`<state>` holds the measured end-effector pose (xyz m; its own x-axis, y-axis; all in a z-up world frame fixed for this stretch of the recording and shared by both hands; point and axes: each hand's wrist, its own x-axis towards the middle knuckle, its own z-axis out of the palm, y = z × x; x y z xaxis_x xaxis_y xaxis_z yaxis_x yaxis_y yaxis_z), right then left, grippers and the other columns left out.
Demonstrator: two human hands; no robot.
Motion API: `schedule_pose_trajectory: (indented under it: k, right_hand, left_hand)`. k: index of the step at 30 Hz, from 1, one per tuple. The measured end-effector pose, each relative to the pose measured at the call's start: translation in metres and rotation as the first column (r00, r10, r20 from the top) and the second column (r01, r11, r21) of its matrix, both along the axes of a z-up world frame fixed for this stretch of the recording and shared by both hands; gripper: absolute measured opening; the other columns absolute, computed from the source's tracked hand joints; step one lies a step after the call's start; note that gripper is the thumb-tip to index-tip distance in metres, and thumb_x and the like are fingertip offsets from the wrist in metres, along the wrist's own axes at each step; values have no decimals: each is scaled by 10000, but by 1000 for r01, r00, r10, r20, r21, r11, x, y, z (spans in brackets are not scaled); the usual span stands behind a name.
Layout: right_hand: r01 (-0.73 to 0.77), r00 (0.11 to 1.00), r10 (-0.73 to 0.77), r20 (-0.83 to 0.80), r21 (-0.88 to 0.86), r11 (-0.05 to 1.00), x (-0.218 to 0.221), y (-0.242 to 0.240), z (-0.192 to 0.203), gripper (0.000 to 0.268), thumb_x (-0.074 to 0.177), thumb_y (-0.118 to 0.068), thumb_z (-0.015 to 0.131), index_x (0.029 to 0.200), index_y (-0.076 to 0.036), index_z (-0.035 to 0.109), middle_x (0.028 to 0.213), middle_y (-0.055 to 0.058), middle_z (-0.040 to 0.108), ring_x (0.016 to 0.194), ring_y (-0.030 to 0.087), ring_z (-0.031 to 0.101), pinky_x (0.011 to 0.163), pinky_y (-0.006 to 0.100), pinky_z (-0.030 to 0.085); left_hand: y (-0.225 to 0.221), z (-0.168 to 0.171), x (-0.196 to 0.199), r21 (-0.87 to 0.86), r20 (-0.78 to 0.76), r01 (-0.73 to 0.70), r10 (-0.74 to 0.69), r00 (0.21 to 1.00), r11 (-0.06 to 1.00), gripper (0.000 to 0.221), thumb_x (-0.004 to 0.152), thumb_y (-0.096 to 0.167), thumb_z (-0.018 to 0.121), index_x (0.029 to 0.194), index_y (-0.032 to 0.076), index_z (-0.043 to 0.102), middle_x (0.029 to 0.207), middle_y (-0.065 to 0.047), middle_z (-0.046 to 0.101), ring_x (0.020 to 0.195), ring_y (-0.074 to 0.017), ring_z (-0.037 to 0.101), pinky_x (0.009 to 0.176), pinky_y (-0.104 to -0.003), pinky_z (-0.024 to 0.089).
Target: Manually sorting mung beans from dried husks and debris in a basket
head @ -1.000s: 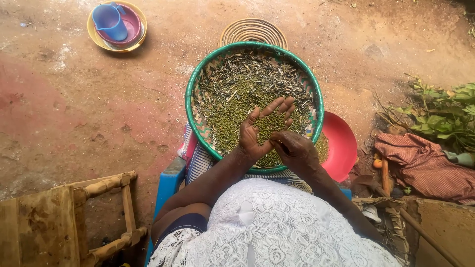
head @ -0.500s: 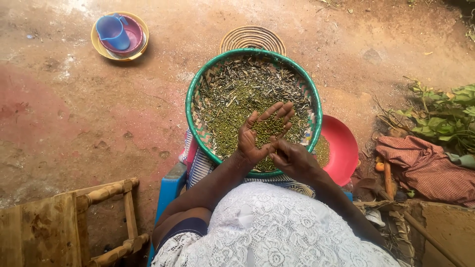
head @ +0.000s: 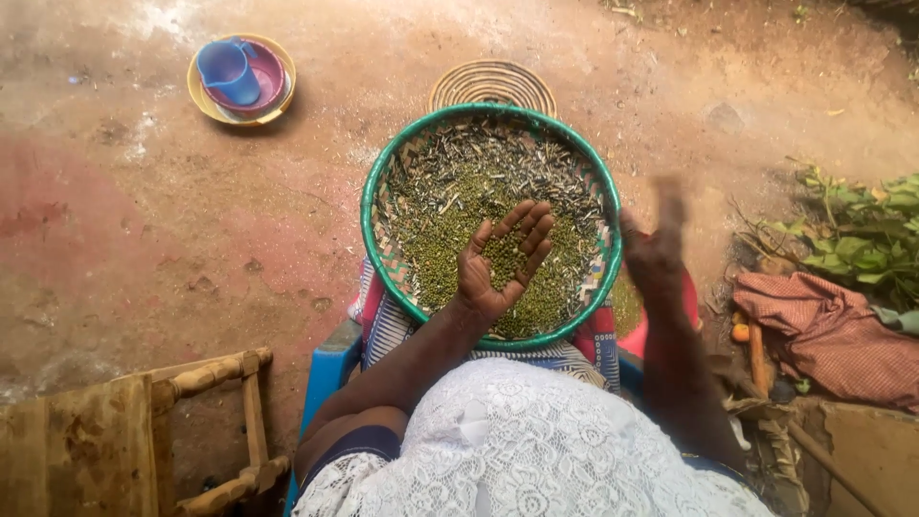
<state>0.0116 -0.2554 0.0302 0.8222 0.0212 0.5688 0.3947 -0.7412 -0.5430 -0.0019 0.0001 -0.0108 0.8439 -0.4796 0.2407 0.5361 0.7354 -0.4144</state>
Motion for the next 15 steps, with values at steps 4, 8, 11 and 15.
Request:
schedule_pose_trajectory:
  k: [4,8,11,15]
  right_hand:
    - [9,910,248,-333,614,789,-52,107,39,597,1155,-420,441,1577,1,425,1568,284,417,1390,374,454,1206,528,357]
    - [166,767,638,-70,982,-92,-57,129,-5,497,1117,-340,436,1524,-59,493,1516,97,554,1433,263,507,1251,494,344]
    - [291,721,679,142,826,-482,-46,127,-47,465,1123,-282,433,1526,-77,539,1549,92,591,1393,269,576,1188,493,430]
    - [331,672,722,165,805,-493,-42,124,-82,513,1126,-310,418,1583,-94,504,1584,119,567,1413,385,562,1143,617,460]
  left_hand:
    - [2,4,0,123,19,-47,45,999,991,628,1175,442,352,1647,28,388,1678,-244,380,1566,-415,352,1331,-567,344]
    - [-2,-1,2,379,72,-256,248,966,889,648,1150,476,328,1582,19,485,1572,-240,535,1508,-374,469,1276,-516,406]
    - [-8,-7,1,600,218,-466,428,877,650,657,1158,484,300,1544,-3,512,1493,-250,613,1452,-349,545,1236,-463,455]
    - [-19,1,-5,717,547,-674,455,703,179,719,1148,569,244,1507,25,548,1494,-194,629,1498,-278,499,1312,-418,285]
